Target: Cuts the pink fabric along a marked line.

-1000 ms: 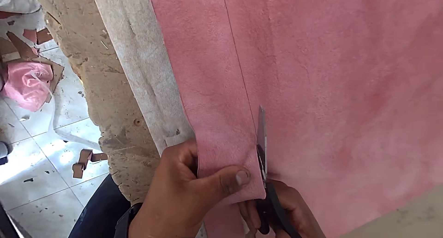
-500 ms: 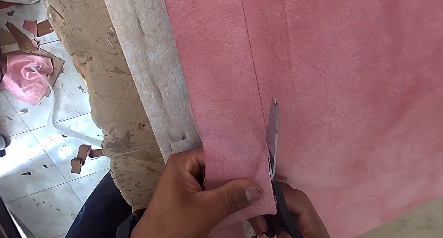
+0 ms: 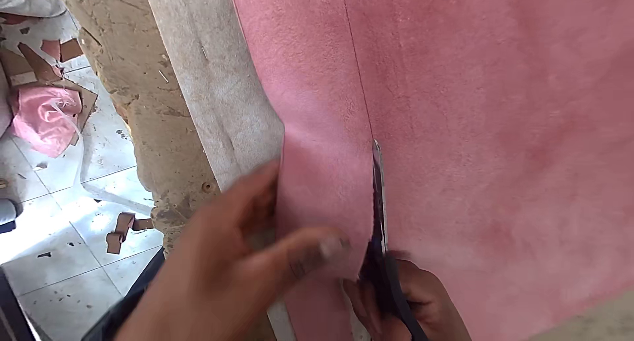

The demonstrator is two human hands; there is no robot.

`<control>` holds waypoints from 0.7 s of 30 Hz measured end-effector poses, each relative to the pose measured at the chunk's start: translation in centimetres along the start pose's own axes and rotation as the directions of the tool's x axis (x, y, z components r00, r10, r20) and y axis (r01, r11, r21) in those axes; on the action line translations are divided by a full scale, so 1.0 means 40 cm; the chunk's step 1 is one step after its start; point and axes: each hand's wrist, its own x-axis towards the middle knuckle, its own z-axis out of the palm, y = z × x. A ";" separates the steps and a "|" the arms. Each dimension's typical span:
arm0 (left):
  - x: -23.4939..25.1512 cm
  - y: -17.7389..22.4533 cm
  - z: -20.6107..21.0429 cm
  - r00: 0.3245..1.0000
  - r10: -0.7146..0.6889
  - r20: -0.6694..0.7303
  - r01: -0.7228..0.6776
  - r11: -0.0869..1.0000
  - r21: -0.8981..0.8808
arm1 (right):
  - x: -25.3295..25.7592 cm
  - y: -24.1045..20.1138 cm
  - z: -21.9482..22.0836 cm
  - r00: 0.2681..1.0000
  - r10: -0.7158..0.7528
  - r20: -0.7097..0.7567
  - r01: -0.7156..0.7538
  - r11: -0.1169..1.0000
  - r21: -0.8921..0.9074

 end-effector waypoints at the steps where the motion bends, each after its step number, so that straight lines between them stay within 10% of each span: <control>1: 0.023 0.019 -0.009 1.000 -0.014 -0.001 0.014 0.995 -0.095 | 0.000 0.003 0.000 1.000 -0.009 0.005 0.009 1.000 0.021; 5: 0.088 0.044 0.021 0.991 -0.134 -0.013 0.121 0.928 -0.352 | 0.004 0.003 -0.002 1.000 -0.017 0.025 0.016 0.999 0.033; 21: 0.082 0.015 0.026 0.991 -0.134 0.027 0.135 0.936 -0.325 | 0.114 -0.100 -0.008 0.993 0.110 0.047 -0.109 0.994 -0.024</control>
